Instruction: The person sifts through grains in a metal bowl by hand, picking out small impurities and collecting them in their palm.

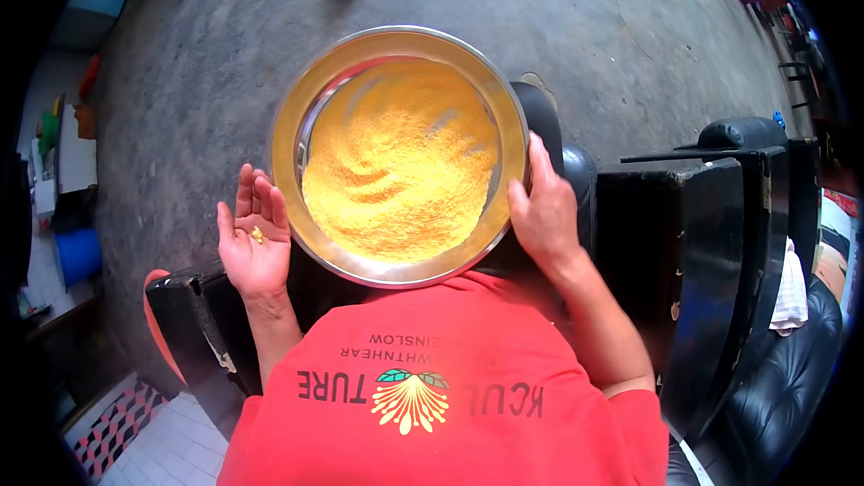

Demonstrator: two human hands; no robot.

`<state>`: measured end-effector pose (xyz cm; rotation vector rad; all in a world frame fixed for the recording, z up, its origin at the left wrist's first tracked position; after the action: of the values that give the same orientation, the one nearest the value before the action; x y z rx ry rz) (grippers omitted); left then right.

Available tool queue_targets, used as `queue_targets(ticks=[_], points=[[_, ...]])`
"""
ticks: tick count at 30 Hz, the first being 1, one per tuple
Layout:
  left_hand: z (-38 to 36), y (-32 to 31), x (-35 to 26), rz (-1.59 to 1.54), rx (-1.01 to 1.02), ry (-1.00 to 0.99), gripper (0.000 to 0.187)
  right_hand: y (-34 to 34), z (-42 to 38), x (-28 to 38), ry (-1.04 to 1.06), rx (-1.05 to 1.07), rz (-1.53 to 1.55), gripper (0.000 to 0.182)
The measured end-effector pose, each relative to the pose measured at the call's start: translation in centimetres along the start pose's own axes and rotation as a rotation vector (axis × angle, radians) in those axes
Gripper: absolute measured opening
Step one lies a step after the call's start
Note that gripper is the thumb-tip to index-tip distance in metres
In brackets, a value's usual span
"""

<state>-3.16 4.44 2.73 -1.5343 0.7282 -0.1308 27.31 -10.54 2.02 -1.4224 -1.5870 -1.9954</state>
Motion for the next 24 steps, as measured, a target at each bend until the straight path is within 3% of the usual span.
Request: queue_targets(ticks=[6, 9, 15, 21, 23, 24], points=[[0.0, -1.2, 0.0, -0.008, 0.011, 0.019, 0.051, 1.5, 9.4, 1.4, 0.164, 0.299, -0.299, 0.051], [0.3, -2.0, 0.6, -0.029, 0.027, 0.061, 0.051, 0.6, 12.7, 4.3, 0.086, 0.509, -0.373, 0.049], [0.9, -2.6, 2.4, -0.054, 0.013, 0.140, 0.052, -1.8, 14.6, 6.2, 0.334, 0.574, -0.559, 0.046], [0.9, -2.9, 3.3, -0.057, -0.056, 0.171, 0.060, -2.0, 8.0, 5.7, 0.575, -0.120, -0.298, 0.032], [1.0, -2.9, 3.2, -0.050, -0.038, 0.172, 0.060, -1.9, 5.9, 4.6, 0.630, -0.204, -0.286, 0.031], [0.9, -2.8, 3.2, -0.048, -0.031, 0.170, 0.060, -1.7, 5.1, 4.7, 0.615, -0.189, -0.227, 0.021]])
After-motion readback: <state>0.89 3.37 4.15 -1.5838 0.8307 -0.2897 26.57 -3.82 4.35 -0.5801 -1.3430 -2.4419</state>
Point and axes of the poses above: each hand's wrist, its own z-axis towards the middle knuckle, its own y-axis out of the back of the hand, x = y × z, the point moved 2 cm from there along z, towards the middle knuckle, and after that the axes turned 7 degrees about z, right-handed, at the moved point
